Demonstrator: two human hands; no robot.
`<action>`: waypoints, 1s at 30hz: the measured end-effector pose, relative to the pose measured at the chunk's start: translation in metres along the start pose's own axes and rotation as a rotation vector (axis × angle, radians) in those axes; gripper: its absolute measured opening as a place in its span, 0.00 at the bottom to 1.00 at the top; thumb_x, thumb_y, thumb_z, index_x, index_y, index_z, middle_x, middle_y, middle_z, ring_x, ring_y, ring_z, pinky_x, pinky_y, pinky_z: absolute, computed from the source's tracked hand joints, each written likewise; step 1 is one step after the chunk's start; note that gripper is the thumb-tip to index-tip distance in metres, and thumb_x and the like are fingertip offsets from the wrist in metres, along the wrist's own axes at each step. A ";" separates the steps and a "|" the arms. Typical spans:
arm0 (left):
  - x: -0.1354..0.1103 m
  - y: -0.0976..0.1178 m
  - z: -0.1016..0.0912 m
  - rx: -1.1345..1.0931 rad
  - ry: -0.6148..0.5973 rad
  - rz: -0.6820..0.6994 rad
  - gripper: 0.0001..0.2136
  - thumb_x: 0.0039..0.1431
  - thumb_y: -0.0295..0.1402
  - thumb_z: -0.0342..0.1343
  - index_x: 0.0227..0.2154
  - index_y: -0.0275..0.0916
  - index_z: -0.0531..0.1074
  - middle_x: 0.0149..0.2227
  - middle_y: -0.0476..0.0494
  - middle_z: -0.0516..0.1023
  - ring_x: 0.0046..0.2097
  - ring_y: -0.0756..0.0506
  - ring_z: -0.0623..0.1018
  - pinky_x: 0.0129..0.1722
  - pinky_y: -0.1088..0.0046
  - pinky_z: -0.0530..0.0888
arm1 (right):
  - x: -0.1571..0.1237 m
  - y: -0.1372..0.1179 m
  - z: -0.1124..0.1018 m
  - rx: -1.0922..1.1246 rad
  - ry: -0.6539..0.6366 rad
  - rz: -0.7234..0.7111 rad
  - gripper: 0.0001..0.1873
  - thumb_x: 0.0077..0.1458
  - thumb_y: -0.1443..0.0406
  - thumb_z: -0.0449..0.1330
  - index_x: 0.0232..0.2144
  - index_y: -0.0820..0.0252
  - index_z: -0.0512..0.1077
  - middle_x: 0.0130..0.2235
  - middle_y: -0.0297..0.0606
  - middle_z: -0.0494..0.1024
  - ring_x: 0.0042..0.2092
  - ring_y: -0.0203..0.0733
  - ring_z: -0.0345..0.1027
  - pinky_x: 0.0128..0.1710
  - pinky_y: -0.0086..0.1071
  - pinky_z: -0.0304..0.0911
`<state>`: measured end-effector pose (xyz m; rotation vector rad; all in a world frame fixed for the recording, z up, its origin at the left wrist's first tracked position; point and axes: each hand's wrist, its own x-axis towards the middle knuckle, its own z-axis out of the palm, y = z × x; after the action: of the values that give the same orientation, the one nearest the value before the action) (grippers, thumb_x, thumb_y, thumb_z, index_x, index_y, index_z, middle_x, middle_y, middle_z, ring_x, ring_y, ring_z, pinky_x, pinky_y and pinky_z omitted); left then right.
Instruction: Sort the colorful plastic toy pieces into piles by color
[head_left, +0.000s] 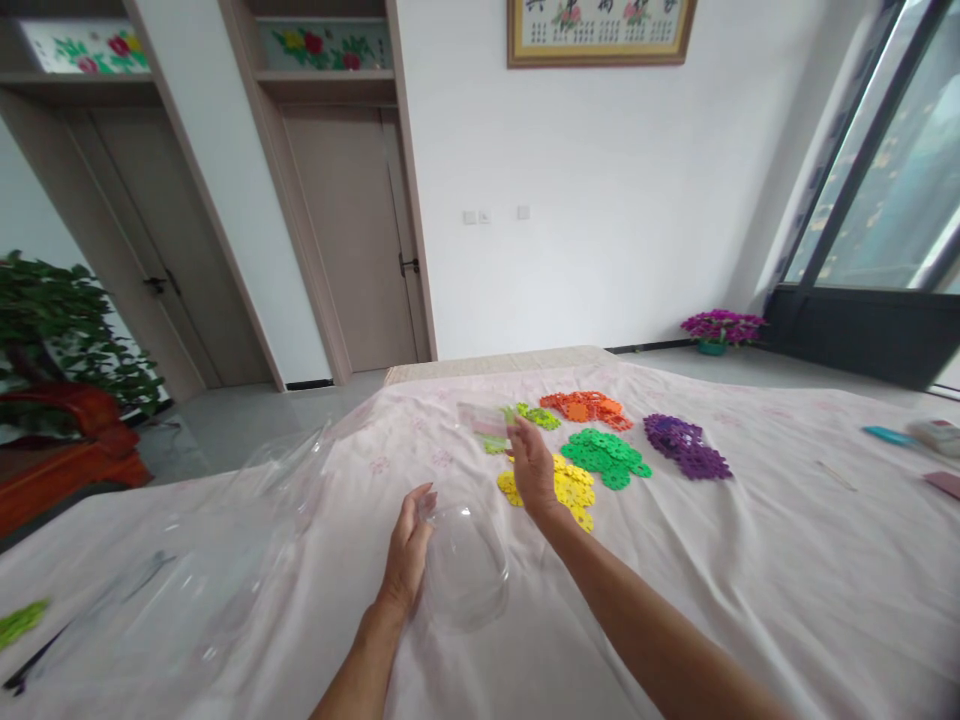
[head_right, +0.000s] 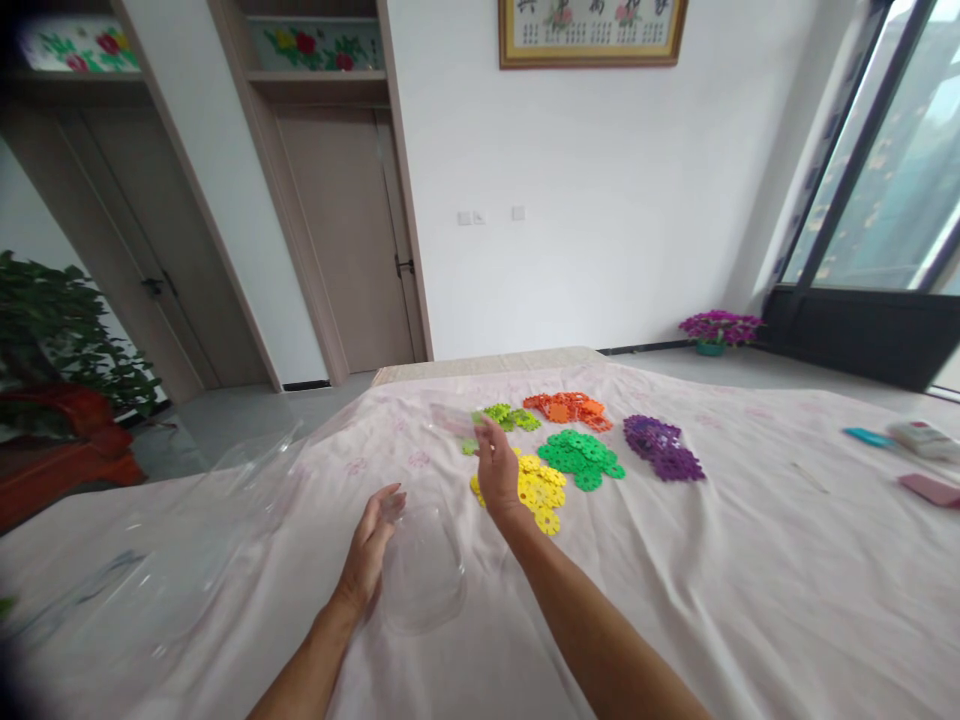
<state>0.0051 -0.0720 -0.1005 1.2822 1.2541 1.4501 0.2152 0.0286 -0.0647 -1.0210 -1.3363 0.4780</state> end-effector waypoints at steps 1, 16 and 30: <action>0.000 0.000 0.000 -0.002 0.001 0.006 0.22 0.56 0.35 0.52 0.55 0.42 0.66 0.57 0.40 0.72 0.60 0.43 0.70 0.60 0.64 0.64 | -0.001 0.002 0.005 -0.089 -0.111 -0.049 0.20 0.63 0.61 0.49 0.55 0.55 0.68 0.51 0.41 0.76 0.52 0.45 0.70 0.50 0.42 0.68; 0.000 0.004 0.001 0.020 -0.063 0.051 0.20 0.49 0.27 0.50 0.47 0.40 0.71 0.54 0.41 0.75 0.56 0.40 0.73 0.58 0.62 0.65 | -0.013 0.014 -0.022 -0.498 -0.591 -0.320 0.21 0.54 0.75 0.52 0.47 0.59 0.76 0.47 0.41 0.78 0.51 0.43 0.69 0.54 0.35 0.61; 0.005 0.007 0.008 0.084 0.063 0.023 0.20 0.62 0.44 0.49 0.53 0.41 0.67 0.58 0.40 0.70 0.60 0.42 0.69 0.62 0.63 0.61 | -0.018 -0.001 -0.079 -0.962 -0.525 -0.122 0.19 0.50 0.56 0.64 0.45 0.49 0.76 0.44 0.37 0.76 0.48 0.46 0.62 0.48 0.35 0.52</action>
<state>0.0125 -0.0674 -0.0926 1.3187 1.3585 1.4781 0.2847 -0.0124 -0.0672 -1.6383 -2.1743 -0.0416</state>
